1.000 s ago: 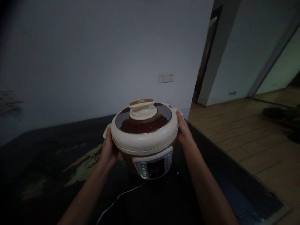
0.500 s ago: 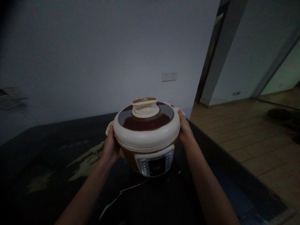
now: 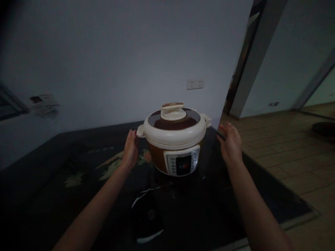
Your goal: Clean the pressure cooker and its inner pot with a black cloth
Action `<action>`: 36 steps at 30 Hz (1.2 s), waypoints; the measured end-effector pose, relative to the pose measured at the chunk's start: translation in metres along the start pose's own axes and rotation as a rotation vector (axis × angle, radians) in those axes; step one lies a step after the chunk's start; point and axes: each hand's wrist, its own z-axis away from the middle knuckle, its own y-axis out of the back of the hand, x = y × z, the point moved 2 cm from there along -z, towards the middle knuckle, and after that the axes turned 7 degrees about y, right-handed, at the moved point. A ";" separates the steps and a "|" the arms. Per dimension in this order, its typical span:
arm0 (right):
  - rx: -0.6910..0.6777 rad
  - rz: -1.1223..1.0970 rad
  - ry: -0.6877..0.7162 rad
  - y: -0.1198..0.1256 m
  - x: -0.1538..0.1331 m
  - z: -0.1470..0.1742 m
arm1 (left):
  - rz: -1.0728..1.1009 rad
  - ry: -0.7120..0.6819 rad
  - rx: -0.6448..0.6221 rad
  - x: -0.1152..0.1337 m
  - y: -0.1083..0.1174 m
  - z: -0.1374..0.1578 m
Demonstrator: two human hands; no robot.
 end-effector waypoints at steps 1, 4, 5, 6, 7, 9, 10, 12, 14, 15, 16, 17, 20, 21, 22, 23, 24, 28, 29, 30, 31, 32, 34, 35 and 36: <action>0.017 -0.004 0.063 0.008 -0.012 0.012 | -0.053 -0.058 0.037 0.005 0.010 0.004; -0.035 0.061 0.174 0.024 -0.042 0.065 | -0.239 -0.184 0.030 0.019 0.038 0.027; -0.042 0.118 0.186 0.027 -0.047 0.087 | -0.313 -0.205 0.000 0.022 0.047 0.037; -0.088 0.205 0.157 0.029 -0.048 0.110 | -0.398 -0.221 -0.041 0.023 0.055 0.048; -0.177 0.314 0.124 0.028 -0.046 0.132 | -0.492 -0.228 -0.101 0.023 0.063 0.059; -0.538 0.450 0.037 0.022 -0.033 0.177 | -0.700 -0.208 -0.254 0.014 0.077 0.081; -0.706 0.492 0.023 0.018 -0.024 0.199 | -0.804 -0.170 -0.337 0.006 0.084 0.091; -0.837 0.578 0.052 0.011 -0.007 0.233 | -0.982 -0.079 -0.436 -0.010 0.096 0.110; -0.874 0.673 0.055 0.005 0.006 0.260 | -1.110 -0.014 -0.450 -0.022 0.105 0.126; -0.903 0.710 0.051 0.001 0.009 0.270 | -1.153 -0.002 -0.447 -0.025 0.108 0.132; -0.940 0.740 0.051 -0.002 0.010 0.280 | -1.183 0.002 -0.447 -0.027 0.109 0.137; -0.988 0.760 0.057 -0.005 0.010 0.288 | -1.202 -0.001 -0.448 -0.026 0.110 0.142; -1.109 0.800 0.098 -0.015 0.004 0.307 | -1.217 0.000 -0.455 -0.020 0.111 0.152; -1.134 0.822 0.106 -0.018 0.003 0.312 | -1.216 0.013 -0.454 -0.019 0.111 0.155; -1.153 0.851 0.111 -0.020 0.002 0.316 | -1.213 0.029 -0.455 -0.019 0.112 0.158; -1.171 0.886 0.116 -0.021 0.003 0.319 | -1.210 0.041 -0.455 -0.021 0.112 0.160; -1.189 0.925 0.122 -0.022 0.005 0.321 | -1.210 0.049 -0.455 -0.023 0.113 0.163; -1.241 1.024 0.170 -0.020 0.015 0.328 | -1.236 0.022 -0.449 -0.035 0.114 0.168; -1.239 1.029 0.183 -0.019 0.017 0.328 | -1.243 0.014 -0.452 -0.037 0.113 0.169; -1.232 1.032 0.197 -0.018 0.018 0.327 | -1.250 0.012 -0.460 -0.038 0.111 0.168; -1.220 1.038 0.210 -0.016 0.018 0.326 | -1.256 0.015 -0.475 -0.038 0.108 0.168; -1.208 1.047 0.222 -0.015 0.018 0.323 | -1.264 0.022 -0.500 -0.037 0.105 0.166; -1.177 1.071 0.245 -0.010 0.017 0.315 | -1.279 0.035 -0.580 -0.035 0.094 0.162; -1.159 1.081 0.257 -0.006 0.017 0.310 | -1.287 0.033 -0.632 -0.034 0.087 0.160; -1.139 1.089 0.271 0.000 0.017 0.303 | -1.298 0.025 -0.690 -0.033 0.079 0.158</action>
